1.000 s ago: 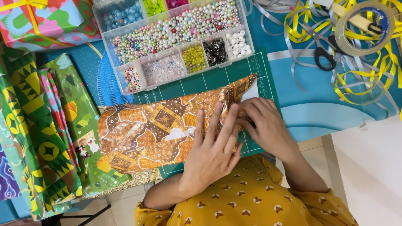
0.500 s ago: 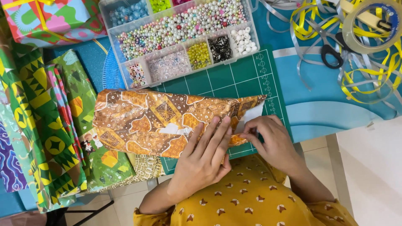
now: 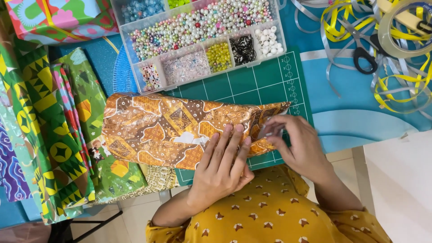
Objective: Assembling a small gift box by filling it with shredded paper and small items, then wrapping it in patterned paper and taping it.
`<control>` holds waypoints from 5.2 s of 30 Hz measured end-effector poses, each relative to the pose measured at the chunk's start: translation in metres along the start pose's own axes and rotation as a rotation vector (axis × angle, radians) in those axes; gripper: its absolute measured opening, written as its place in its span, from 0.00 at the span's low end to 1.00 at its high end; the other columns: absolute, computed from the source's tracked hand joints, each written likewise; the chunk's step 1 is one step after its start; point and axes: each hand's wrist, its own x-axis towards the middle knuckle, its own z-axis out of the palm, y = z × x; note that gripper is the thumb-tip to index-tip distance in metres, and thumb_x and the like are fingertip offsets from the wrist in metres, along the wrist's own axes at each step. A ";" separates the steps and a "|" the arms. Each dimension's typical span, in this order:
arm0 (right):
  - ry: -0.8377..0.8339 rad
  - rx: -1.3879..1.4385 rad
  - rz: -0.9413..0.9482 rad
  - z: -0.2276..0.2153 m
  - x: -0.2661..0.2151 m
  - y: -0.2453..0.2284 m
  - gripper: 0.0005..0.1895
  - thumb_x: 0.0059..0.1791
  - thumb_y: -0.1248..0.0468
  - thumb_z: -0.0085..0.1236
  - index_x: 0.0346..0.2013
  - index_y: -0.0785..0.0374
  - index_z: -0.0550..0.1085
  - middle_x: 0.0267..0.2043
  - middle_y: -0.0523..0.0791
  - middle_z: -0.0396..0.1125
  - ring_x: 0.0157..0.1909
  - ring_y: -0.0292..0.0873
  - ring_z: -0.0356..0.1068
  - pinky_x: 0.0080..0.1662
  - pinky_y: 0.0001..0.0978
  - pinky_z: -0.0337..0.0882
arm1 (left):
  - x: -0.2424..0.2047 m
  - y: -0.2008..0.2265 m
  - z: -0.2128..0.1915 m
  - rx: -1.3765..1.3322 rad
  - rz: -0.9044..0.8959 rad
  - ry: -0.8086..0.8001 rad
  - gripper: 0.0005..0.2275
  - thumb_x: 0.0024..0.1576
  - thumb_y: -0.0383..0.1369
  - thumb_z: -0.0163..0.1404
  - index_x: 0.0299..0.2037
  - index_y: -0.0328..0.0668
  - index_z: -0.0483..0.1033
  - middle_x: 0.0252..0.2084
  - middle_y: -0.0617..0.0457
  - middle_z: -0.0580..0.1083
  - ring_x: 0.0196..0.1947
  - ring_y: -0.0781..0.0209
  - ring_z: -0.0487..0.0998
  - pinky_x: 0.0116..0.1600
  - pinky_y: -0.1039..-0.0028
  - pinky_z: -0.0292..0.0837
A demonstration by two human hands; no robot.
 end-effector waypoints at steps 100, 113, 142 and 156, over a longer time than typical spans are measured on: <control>0.529 -0.489 -0.326 0.050 -0.001 -0.050 0.11 0.57 0.68 0.50 0.33 0.70 0.77 0.34 0.50 0.74 0.37 0.44 0.74 0.49 0.39 0.69 | 0.027 0.030 0.004 0.292 -0.200 -0.051 0.14 0.67 0.31 0.38 0.59 0.47 0.74 0.56 0.44 0.75 0.56 0.48 0.79 0.55 0.61 0.77; 0.183 -0.155 -0.224 0.034 -0.027 -0.028 0.10 0.49 0.66 0.59 0.45 0.56 0.73 0.55 0.41 0.75 0.65 0.40 0.70 0.66 0.42 0.48 | 0.012 0.022 -0.010 0.416 0.009 -0.151 0.18 0.70 0.31 0.33 0.60 0.34 0.76 0.64 0.39 0.69 0.62 0.40 0.74 0.66 0.54 0.72; 0.179 -0.230 -0.116 0.075 -0.037 -0.031 0.20 0.47 0.72 0.62 0.53 0.64 0.71 0.34 0.43 0.63 0.34 0.44 0.64 0.36 0.37 0.66 | -0.043 0.003 -0.023 0.081 -0.057 -0.080 0.07 0.69 0.27 0.47 0.49 0.41 0.79 0.69 0.37 0.64 0.69 0.41 0.68 0.73 0.50 0.66; 0.139 -0.495 -0.524 0.047 -0.024 -0.049 0.15 0.53 0.62 0.49 0.49 0.65 0.80 0.56 0.49 0.73 0.57 0.48 0.74 0.58 0.42 0.72 | -0.044 0.001 -0.020 0.102 -0.018 -0.042 0.10 0.71 0.28 0.45 0.54 0.41 0.80 0.68 0.36 0.64 0.68 0.40 0.68 0.73 0.47 0.66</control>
